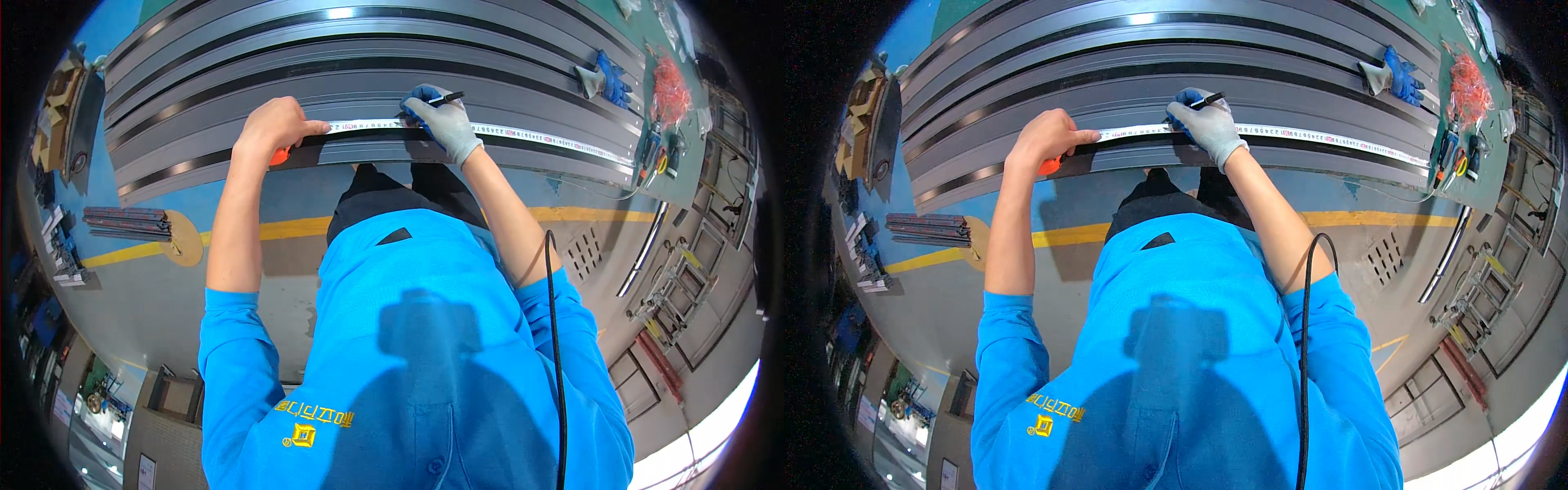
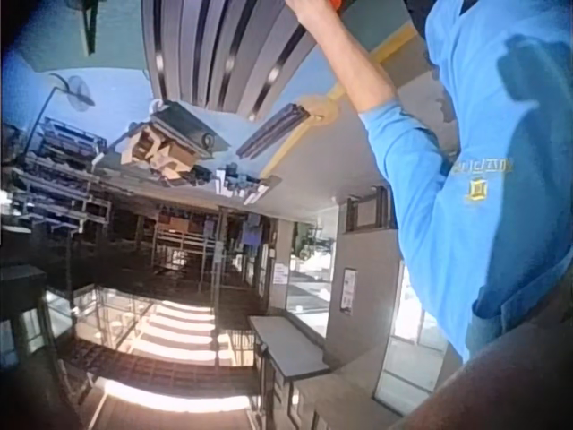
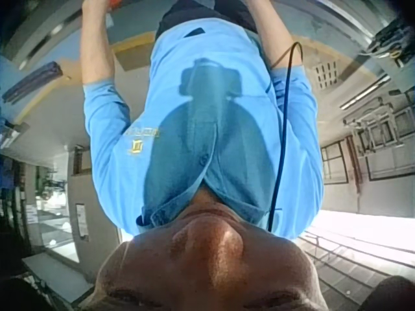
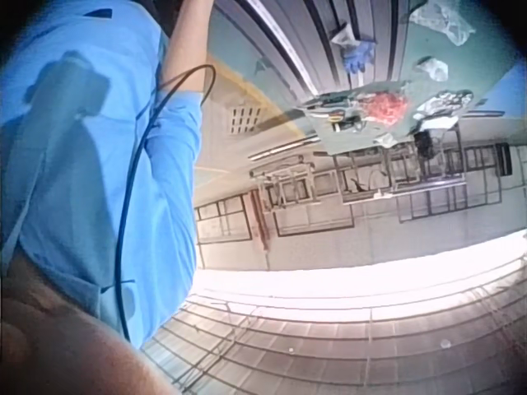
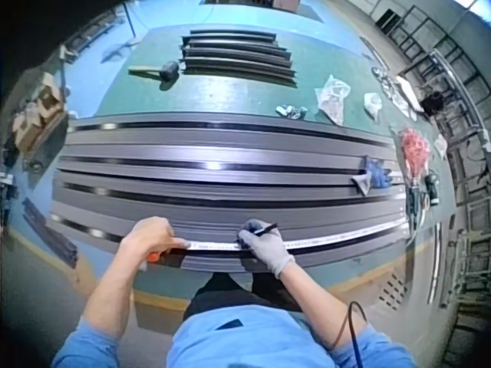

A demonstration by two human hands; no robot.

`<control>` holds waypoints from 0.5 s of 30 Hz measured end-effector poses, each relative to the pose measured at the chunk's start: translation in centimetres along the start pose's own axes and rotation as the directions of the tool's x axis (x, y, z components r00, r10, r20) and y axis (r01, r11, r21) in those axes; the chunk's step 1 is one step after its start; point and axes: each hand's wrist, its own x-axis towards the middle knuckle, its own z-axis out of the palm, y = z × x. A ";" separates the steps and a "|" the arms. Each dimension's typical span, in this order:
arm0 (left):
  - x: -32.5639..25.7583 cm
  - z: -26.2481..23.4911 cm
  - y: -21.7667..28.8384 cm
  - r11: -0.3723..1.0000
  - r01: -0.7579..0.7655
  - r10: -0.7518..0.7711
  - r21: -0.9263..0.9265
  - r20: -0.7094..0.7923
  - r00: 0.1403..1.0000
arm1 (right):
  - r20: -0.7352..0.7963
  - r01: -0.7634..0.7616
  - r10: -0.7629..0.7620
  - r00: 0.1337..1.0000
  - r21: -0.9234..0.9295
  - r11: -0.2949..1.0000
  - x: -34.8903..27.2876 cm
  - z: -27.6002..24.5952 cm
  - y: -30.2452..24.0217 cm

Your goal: Measuring and marking long metal extrusions using a tape measure and a pencil in a fabrication shop.

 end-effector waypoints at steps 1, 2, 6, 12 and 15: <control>0.1 0.0 0.0 1.000 -0.002 0.002 0.003 0.005 1.000 | 0.000 -0.002 0.002 1.000 -0.014 1.000 -0.1 0.0 -0.1; 0.1 0.0 0.0 1.000 -0.004 0.003 0.006 0.010 1.000 | 0.001 -0.003 0.003 1.000 -0.028 1.000 -0.1 0.1 -0.2; 0.2 0.1 -0.1 1.000 -0.003 0.003 0.007 0.005 1.000 | 0.006 0.029 -0.029 1.000 -0.090 0.996 -0.3 0.2 -0.2; 0.3 0.0 0.0 1.000 0.001 -0.001 -0.005 0.016 1.000 | 0.018 0.033 -0.031 0.999 -0.109 0.993 -0.4 0.2 -0.3; 0.4 0.1 -0.1 1.000 0.004 -0.003 -0.014 0.020 1.000 | 0.021 0.025 -0.023 1.000 -0.109 0.994 -0.4 0.2 -0.4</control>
